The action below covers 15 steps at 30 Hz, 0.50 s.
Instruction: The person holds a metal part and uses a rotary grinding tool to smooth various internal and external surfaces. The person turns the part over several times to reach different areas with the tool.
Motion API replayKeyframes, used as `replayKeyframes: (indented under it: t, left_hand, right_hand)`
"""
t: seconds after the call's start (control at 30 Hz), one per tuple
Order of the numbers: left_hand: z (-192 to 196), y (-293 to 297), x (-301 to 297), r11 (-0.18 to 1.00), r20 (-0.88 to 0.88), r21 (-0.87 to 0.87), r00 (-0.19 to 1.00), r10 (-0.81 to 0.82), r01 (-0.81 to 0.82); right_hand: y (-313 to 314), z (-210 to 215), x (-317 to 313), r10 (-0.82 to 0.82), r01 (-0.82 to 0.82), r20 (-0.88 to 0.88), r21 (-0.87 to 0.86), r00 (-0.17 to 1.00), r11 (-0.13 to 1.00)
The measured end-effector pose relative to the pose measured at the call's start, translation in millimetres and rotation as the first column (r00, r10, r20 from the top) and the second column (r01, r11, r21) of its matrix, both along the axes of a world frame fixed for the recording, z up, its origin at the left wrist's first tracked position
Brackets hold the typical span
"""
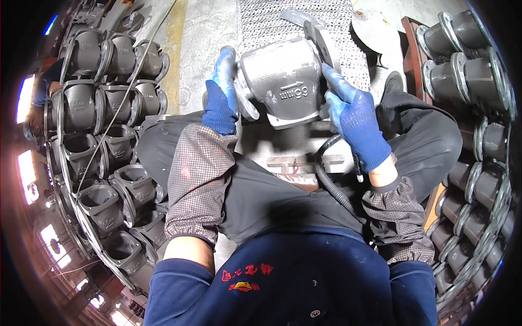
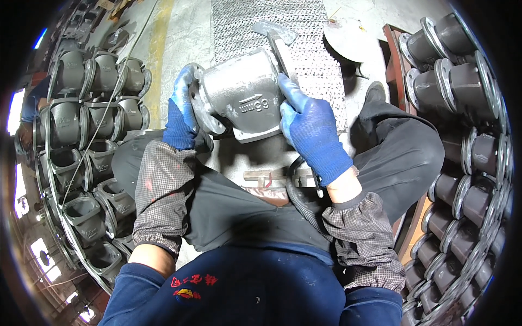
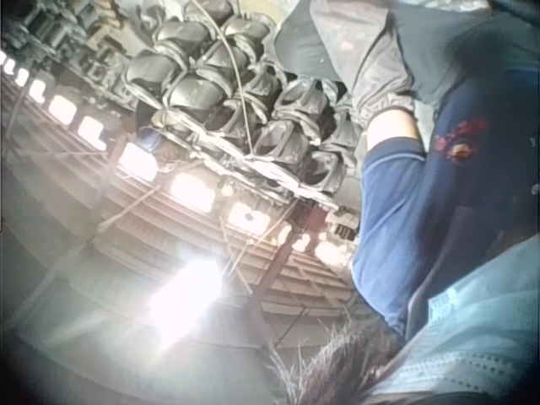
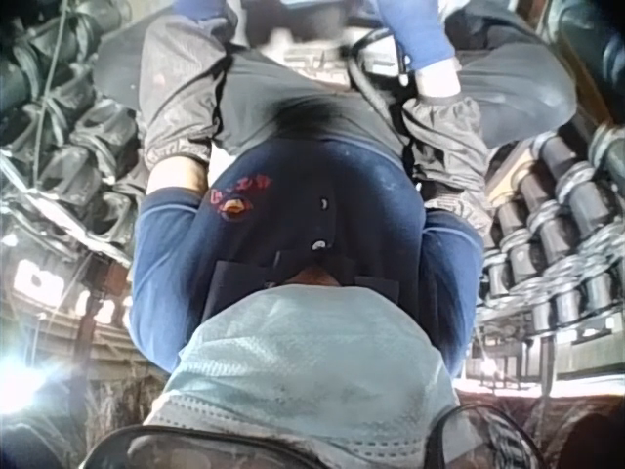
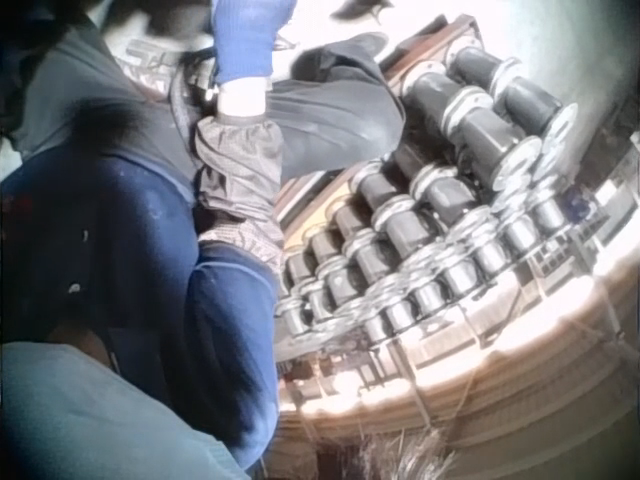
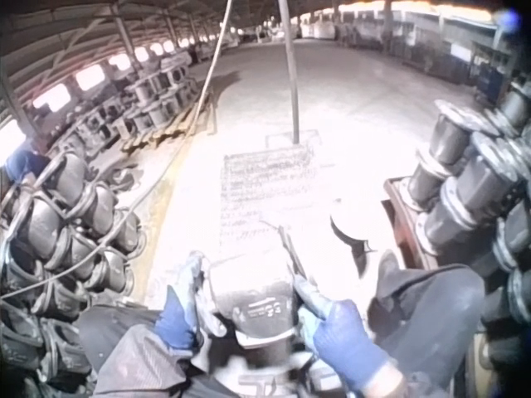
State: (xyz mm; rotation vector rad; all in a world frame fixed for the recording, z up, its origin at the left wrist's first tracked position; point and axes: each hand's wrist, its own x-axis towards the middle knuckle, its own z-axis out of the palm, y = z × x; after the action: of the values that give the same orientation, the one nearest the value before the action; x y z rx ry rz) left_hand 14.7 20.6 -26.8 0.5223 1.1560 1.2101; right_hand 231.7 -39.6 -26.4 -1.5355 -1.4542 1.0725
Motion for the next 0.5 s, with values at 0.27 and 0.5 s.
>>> replayKeyframes:
  t: [0.27, 0.5]
  left_hand:
    - [-3.5, 8.4, 3.6, 0.999, -0.019, -0.024, 0.999, 0.033, -0.033]
    - [-6.4, 8.1, -2.5, 1.000, -0.021, 0.017, 1.000, -0.004, 0.005]
  right_hand:
    - [15.6, 25.4, -3.9, 0.255, -0.193, 0.800, -0.177, 0.543, 0.965]
    - [10.6, 26.7, -5.0, 0.131, -0.148, 0.792, -0.052, 0.596, 0.988]
